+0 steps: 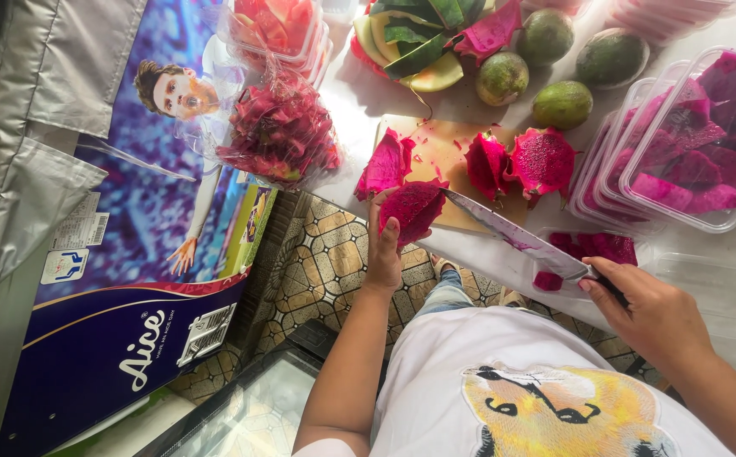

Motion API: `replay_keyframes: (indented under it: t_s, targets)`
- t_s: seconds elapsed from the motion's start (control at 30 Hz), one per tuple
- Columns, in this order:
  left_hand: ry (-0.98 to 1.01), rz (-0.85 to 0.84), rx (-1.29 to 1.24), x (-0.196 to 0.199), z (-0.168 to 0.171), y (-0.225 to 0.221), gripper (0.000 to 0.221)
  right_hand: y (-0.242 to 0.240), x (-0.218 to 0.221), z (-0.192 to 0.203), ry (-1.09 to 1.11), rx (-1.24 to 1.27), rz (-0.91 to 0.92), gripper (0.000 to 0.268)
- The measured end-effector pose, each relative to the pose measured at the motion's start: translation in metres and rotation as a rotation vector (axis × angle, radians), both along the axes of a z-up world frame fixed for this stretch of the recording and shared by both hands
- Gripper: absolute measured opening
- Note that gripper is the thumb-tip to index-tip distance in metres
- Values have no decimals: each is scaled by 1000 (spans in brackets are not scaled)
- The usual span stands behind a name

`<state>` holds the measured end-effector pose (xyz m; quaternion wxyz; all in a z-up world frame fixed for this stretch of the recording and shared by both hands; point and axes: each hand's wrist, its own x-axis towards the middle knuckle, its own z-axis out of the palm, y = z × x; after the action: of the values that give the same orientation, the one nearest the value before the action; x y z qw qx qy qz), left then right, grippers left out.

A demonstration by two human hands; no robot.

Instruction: Slicing dragon fruit and placing the pieces into plastic containers

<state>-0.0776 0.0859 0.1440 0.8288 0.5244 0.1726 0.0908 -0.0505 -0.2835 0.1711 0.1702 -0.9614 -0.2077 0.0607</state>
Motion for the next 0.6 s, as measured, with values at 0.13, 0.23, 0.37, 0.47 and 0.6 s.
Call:
replay_keyframes:
  t_s: [0.13,0.23,0.37,0.47,0.6]
  targets:
    - [-17,-20,18,-1,0,0,74,3,0,2,-37,-82,20,39]
    - [-28,-36,50,0,3,0,73,9,2,8,-41,-46,42,39]
    - [-14,-50,109,-3,5,-3,66,17,3,14,78,-67,21,38]
    - [-27,-28,109,-5,-1,-4,66,24,5,16,199,-52,-23,40]
    - [11,6,-8,-6,-1,-3,66,26,8,11,330,-12,-48,46]
